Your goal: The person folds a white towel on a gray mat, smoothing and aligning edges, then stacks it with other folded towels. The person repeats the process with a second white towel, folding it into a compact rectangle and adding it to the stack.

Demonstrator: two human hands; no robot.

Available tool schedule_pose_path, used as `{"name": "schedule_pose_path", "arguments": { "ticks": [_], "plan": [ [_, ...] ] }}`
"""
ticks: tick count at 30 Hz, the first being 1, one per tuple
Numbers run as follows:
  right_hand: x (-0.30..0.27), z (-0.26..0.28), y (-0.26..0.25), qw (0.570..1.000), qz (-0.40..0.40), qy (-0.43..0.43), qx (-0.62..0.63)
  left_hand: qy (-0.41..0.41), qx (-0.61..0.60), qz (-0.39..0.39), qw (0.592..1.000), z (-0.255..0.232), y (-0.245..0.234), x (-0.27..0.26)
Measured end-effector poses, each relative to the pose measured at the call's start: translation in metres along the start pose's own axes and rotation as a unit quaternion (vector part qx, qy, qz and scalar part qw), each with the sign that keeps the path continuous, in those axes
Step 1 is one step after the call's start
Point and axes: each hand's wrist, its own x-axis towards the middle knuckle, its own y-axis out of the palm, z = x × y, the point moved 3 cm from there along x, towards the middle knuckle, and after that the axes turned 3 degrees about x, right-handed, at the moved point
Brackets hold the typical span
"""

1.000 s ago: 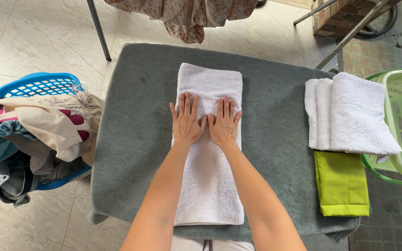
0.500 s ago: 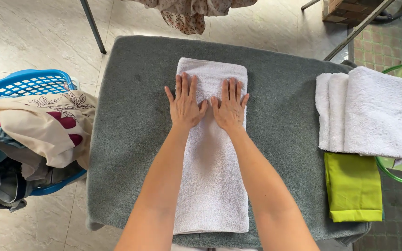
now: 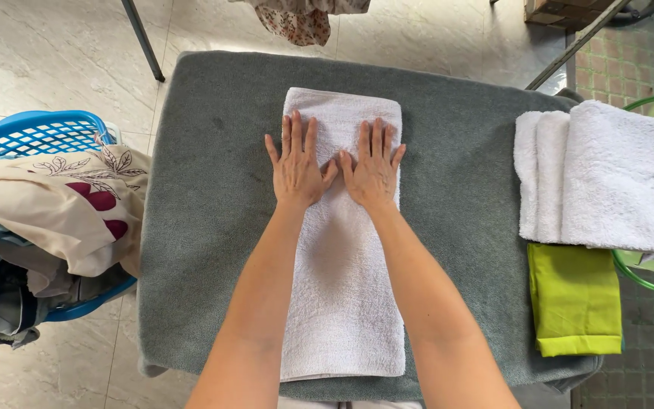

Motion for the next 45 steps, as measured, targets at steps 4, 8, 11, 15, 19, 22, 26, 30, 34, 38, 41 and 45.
{"name": "schedule_pose_path", "arguments": {
  "ticks": [4,8,11,15,19,22,26,30,34,38,41,45],
  "plan": [
    [-0.022,0.001,0.003,0.999,-0.01,-0.02,-0.043,0.03,-0.009,-0.022,0.999,0.001,0.0,-0.015],
    [-0.052,-0.005,0.004,0.999,-0.011,-0.049,-0.007,0.073,-0.023,-0.005,0.997,0.004,-0.001,-0.039],
    [-0.075,-0.006,0.003,0.998,-0.005,-0.06,-0.012,0.115,-0.01,-0.013,0.993,0.004,-0.006,-0.068],
    [-0.109,-0.004,0.003,0.997,0.001,-0.071,-0.003,0.143,0.007,-0.007,0.99,0.004,-0.01,-0.111],
    [-0.141,0.001,0.003,0.997,0.006,-0.075,0.014,0.16,-0.003,-0.008,0.987,-0.001,-0.005,-0.146],
    [-0.167,0.006,0.006,0.996,0.002,-0.085,0.02,0.171,-0.012,-0.019,0.985,-0.008,0.004,-0.169],
    [-0.197,0.009,0.008,0.994,-0.006,-0.092,0.055,0.161,-0.023,-0.042,0.986,-0.016,0.012,-0.197],
    [-0.22,0.012,0.007,0.991,-0.015,-0.118,0.054,0.163,-0.047,-0.08,0.982,-0.025,0.011,-0.218],
    [-0.243,0.014,0.003,0.987,-0.012,-0.118,0.113,0.178,-0.076,-0.072,0.978,-0.032,0.0,-0.237],
    [-0.264,0.013,0.0,0.981,-0.011,-0.156,0.118,0.224,-0.103,0.003,0.969,-0.031,-0.014,-0.26],
    [-0.272,0.012,-0.003,0.978,-0.001,-0.17,0.118,0.315,-0.092,0.031,0.944,-0.031,-0.026,-0.278],
    [-0.278,0.011,-0.005,0.974,0.003,-0.186,0.129,0.435,-0.091,0.098,0.89,-0.034,-0.037,-0.294]
  ]
}}
